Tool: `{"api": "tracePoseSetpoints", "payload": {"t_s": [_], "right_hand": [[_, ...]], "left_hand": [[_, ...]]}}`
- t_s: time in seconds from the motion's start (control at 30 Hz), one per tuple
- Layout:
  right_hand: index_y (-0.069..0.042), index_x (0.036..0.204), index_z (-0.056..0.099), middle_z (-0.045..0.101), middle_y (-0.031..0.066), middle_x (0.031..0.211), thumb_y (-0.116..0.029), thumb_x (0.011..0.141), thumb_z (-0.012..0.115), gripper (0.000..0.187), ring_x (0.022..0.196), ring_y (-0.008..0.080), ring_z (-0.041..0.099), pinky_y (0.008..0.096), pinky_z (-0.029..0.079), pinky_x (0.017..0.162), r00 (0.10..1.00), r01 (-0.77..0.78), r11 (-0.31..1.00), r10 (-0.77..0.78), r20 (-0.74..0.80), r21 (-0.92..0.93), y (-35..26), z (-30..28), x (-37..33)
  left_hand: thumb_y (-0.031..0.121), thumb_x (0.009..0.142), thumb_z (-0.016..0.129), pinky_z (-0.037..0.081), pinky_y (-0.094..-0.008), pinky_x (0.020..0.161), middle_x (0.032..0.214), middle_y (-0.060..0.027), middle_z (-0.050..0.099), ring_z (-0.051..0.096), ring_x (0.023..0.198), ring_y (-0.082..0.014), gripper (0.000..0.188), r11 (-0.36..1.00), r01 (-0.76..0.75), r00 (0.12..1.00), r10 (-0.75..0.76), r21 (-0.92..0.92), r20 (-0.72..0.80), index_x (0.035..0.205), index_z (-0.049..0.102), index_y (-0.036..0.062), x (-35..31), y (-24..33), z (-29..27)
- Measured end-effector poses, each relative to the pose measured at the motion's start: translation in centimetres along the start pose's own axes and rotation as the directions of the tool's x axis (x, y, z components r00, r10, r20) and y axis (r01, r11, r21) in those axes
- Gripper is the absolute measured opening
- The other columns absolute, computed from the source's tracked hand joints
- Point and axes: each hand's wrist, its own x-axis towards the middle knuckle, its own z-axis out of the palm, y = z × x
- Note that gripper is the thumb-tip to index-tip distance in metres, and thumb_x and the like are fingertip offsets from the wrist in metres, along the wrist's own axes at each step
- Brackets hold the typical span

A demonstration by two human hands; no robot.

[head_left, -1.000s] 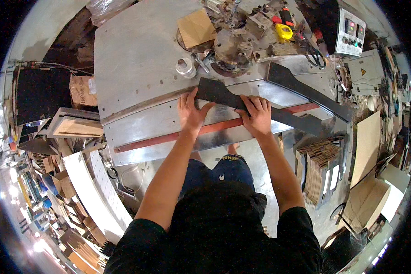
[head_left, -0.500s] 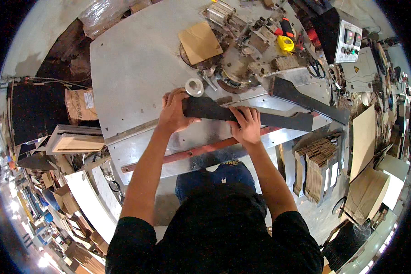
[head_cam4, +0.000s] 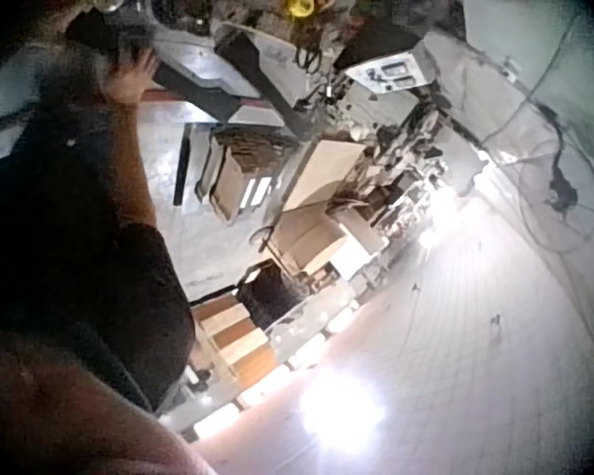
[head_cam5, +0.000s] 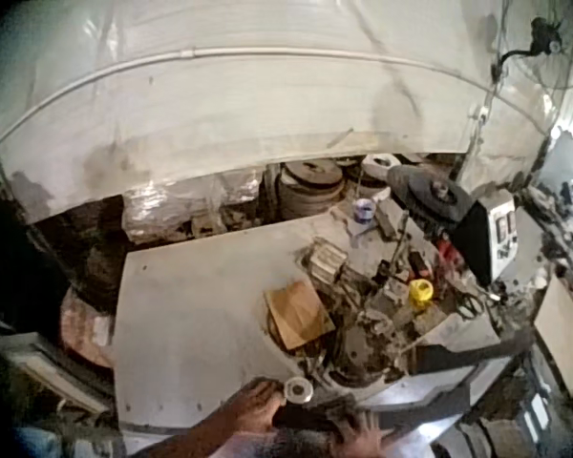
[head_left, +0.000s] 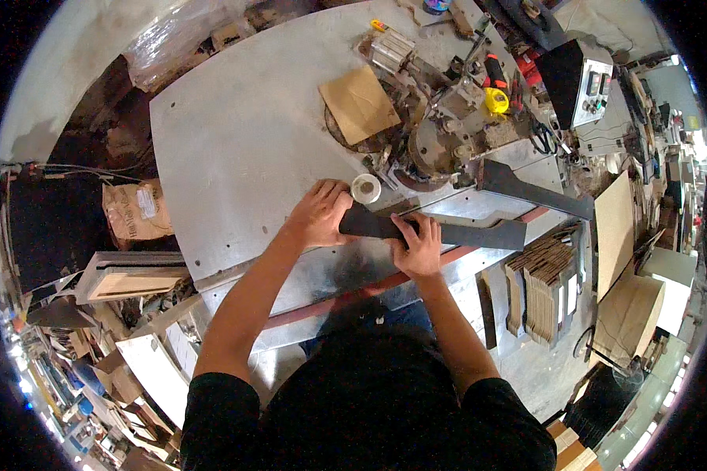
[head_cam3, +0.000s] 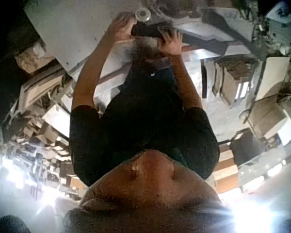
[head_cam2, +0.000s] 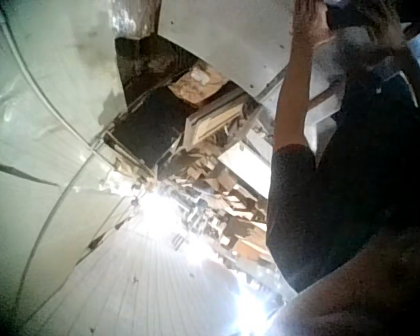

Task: The person applies a dark substance from a small container onto a metal workbench using a brush. They then position a long, dark rectangular piece onto the treated area and press it down to secure it.

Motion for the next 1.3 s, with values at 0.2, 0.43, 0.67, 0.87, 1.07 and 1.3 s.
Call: {"api": "tracePoseSetpoints", "payload": {"t_s": [0.2, 0.43, 0.67, 0.87, 1.07, 1.3], "right_hand": [[-0.009, 0.136, 0.062, 0.060, 0.0198, 0.136, -0.024, 0.080, 0.091, 0.065, 0.123, 0.0455, 0.059, 0.0597, 0.048, 0.106, 0.990, -0.098, 0.993, 0.105, -0.092, 0.072, -1.2, 2.0, 1.3], [-0.012, 0.135, 0.068, 0.060, 0.0184, 0.138, -0.039, 0.077, 0.097, 0.070, 0.128, 0.0454, 0.057, 0.0609, 0.047, 0.108, 0.995, -0.057, 0.989, 0.045, -0.092, -0.133, -0.4, 0.2, 1.6], [-0.014, 0.128, 0.073, 0.067, 0.0137, 0.124, -0.024, 0.082, 0.090, 0.050, 0.111, 0.0429, 0.062, 0.0566, 0.051, 0.097, 0.997, -0.067, 0.996, 0.064, -0.036, -0.067, 1.1, 0.0, -0.3], [-0.011, 0.111, 0.064, 0.064, 0.0174, 0.118, -0.029, 0.087, 0.088, 0.039, 0.102, 0.0437, 0.061, 0.0571, 0.050, 0.087, 0.993, -0.069, 0.996, 0.064, -0.098, -0.047, -0.4, 2.2, 1.1], [-0.008, 0.116, 0.059, 0.064, 0.0173, 0.117, -0.029, 0.087, 0.088, 0.046, 0.103, 0.0423, 0.061, 0.0555, 0.050, 0.090, 0.992, -0.057, 0.998, 0.057, -0.111, -0.001, -2.2, 3.1, 2.8], [-0.008, 0.126, 0.063, 0.064, 0.0158, 0.126, -0.039, 0.081, 0.094, 0.063, 0.115, 0.0430, 0.062, 0.0576, 0.051, 0.099, 0.996, -0.012, 0.999, 0.009, -0.085, -0.039, -1.3, 1.5, 2.6]], "left_hand": [[0.064, 0.073, 0.093, 0.047, -0.0547, 0.113, 0.125, -0.0185, 0.066, 0.060, 0.126, -0.0406, 0.080, 0.988, -0.126, 0.985, 0.115, 0.089, 0.127, 0.118, 0.065, 0.0040, 1.6, -3.0, -1.2], [0.068, 0.075, 0.090, 0.046, -0.0522, 0.112, 0.126, -0.0138, 0.067, 0.059, 0.122, -0.0360, 0.077, 0.979, -0.174, 0.980, 0.162, 0.104, 0.117, 0.118, 0.068, 0.0079, 1.3, -6.5, -2.2], [0.058, 0.079, 0.091, 0.044, -0.0522, 0.115, 0.132, -0.0100, 0.068, 0.061, 0.123, -0.0328, 0.064, 0.971, -0.217, 0.974, 0.209, 0.098, 0.087, 0.116, 0.067, 0.0107, 0.5, -9.2, -4.2], [0.041, 0.092, 0.085, 0.046, -0.0540, 0.122, 0.128, -0.0099, 0.069, 0.063, 0.131, -0.0328, 0.041, 0.914, -0.403, 0.909, 0.393, 0.044, 0.140, 0.111, 0.064, 0.0116, 0.3, -8.7, -3.7], [0.046, 0.092, 0.083, 0.055, -0.0433, 0.100, 0.115, -0.0009, 0.067, 0.062, 0.114, -0.0231, 0.037, 0.844, -0.493, 0.869, 0.489, 0.210, 0.076, 0.103, 0.064, 0.0158, 0.9, -6.4, -0.4], [0.053, 0.093, 0.084, 0.057, -0.0467, 0.095, 0.108, 0.0015, 0.066, 0.061, 0.106, -0.0237, 0.039, 0.866, -0.422, 0.906, 0.415, 0.268, 0.084, 0.100, 0.065, 0.0198, -0.5, -7.6, -2.2]]}}
